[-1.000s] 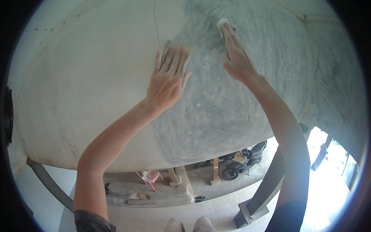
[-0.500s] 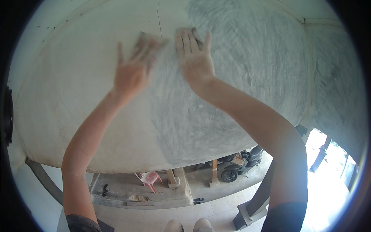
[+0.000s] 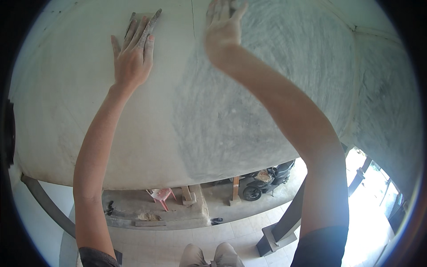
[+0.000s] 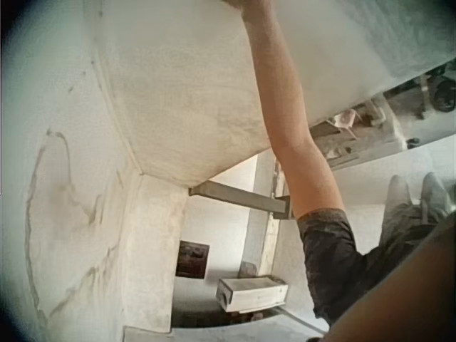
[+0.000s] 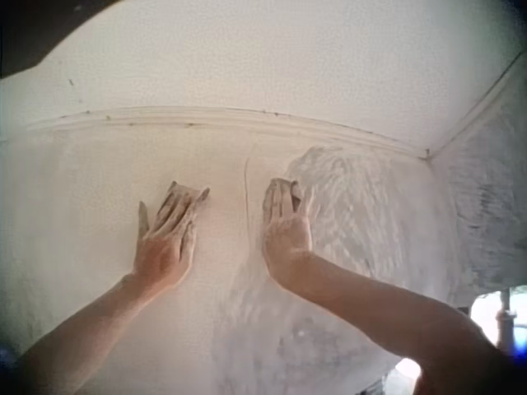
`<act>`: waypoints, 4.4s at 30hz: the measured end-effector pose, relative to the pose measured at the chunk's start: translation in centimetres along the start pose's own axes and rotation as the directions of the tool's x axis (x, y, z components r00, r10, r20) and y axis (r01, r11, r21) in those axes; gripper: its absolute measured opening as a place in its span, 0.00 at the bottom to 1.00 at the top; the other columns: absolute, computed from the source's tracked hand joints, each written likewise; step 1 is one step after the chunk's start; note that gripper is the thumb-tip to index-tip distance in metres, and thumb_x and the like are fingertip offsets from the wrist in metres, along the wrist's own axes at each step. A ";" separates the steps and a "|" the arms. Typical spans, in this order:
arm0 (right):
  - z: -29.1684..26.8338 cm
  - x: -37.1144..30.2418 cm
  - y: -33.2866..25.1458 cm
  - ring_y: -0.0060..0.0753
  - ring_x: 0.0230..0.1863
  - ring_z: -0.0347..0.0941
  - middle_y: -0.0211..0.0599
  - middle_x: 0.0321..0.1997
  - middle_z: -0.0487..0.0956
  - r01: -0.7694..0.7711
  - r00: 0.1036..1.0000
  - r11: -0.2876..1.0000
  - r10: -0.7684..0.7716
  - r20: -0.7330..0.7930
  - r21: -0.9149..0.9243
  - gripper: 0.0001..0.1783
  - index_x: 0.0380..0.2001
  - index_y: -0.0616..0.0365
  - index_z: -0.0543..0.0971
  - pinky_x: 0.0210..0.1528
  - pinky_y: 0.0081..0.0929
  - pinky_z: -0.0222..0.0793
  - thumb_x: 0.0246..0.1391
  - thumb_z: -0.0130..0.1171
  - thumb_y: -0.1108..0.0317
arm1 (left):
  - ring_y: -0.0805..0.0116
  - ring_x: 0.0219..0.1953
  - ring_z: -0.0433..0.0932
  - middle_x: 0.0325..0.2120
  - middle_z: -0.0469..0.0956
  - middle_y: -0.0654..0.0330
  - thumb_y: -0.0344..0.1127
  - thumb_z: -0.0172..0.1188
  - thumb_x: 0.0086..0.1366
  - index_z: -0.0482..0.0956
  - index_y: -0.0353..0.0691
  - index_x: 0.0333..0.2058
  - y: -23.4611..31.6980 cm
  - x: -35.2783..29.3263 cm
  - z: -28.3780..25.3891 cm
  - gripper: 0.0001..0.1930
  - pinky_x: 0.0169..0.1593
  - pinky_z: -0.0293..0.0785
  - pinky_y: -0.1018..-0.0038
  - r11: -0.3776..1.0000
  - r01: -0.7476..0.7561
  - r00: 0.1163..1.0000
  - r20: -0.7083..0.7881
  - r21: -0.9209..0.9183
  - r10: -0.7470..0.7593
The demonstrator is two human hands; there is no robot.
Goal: Sanding a plastered wall or ceiling surface using sandpaper blocks.
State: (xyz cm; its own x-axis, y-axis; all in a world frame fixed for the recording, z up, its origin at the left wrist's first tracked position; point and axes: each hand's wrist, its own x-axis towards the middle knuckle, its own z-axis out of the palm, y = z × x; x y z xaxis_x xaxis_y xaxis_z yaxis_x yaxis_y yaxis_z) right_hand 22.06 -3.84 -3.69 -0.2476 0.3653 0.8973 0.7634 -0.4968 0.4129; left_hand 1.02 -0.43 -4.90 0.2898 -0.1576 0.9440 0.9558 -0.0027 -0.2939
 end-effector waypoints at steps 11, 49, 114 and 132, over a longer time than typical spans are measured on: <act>-1.1 -3.8 -2.9 0.49 0.77 0.41 0.52 0.77 0.43 0.096 0.993 0.984 -0.084 0.081 -0.147 0.52 0.70 0.71 0.42 0.71 0.69 0.37 0.53 0.61 0.61 | 0.67 0.71 0.53 0.68 0.58 0.73 0.46 0.36 0.76 0.58 0.52 0.68 -0.8 -1.0 -0.7 0.24 0.71 0.38 0.39 0.990 -0.061 0.997 0.062 0.126 0.053; 8.1 -6.2 3.6 0.36 0.54 0.72 0.39 0.47 0.80 0.217 0.966 0.600 -0.021 -0.256 0.770 0.12 0.41 0.50 0.83 0.61 0.43 0.60 0.60 0.56 0.59 | 0.61 0.73 0.49 0.70 0.54 0.59 0.60 0.44 0.70 0.50 0.46 0.70 6.9 1.9 3.4 0.37 0.70 0.35 0.38 0.999 0.027 0.999 0.021 -0.035 -0.026; 5.1 -5.7 -0.5 0.40 0.30 0.75 0.47 0.45 0.68 -0.003 0.983 0.582 0.150 -0.104 0.813 0.20 0.58 0.46 0.72 0.30 0.36 0.78 0.67 0.46 0.56 | 0.70 0.70 0.57 0.65 0.65 0.68 0.45 0.37 0.75 0.60 0.49 0.67 1.9 -0.3 0.5 0.24 0.72 0.42 0.46 0.993 -0.091 0.996 -0.018 -0.081 0.090; 5.5 0.8 -1.2 0.42 0.52 0.63 0.39 0.48 0.72 0.017 0.805 0.737 0.391 -0.447 0.675 0.21 0.57 0.48 0.77 0.55 0.44 0.53 0.64 0.52 0.57 | 0.66 0.68 0.60 0.66 0.64 0.69 0.43 0.41 0.74 0.63 0.49 0.66 -1.3 -2.3 -0.6 0.23 0.71 0.45 0.46 0.996 -0.081 0.997 -0.015 -0.041 0.081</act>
State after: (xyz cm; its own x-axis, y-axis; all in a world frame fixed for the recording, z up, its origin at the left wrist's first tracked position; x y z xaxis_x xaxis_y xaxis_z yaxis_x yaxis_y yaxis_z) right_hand 24.24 1.32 -4.29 -0.1676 -0.2523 0.9530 0.9615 0.1715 0.2145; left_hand -0.90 -0.68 -6.80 0.3654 -0.1721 0.9148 0.9262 -0.0307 -0.3757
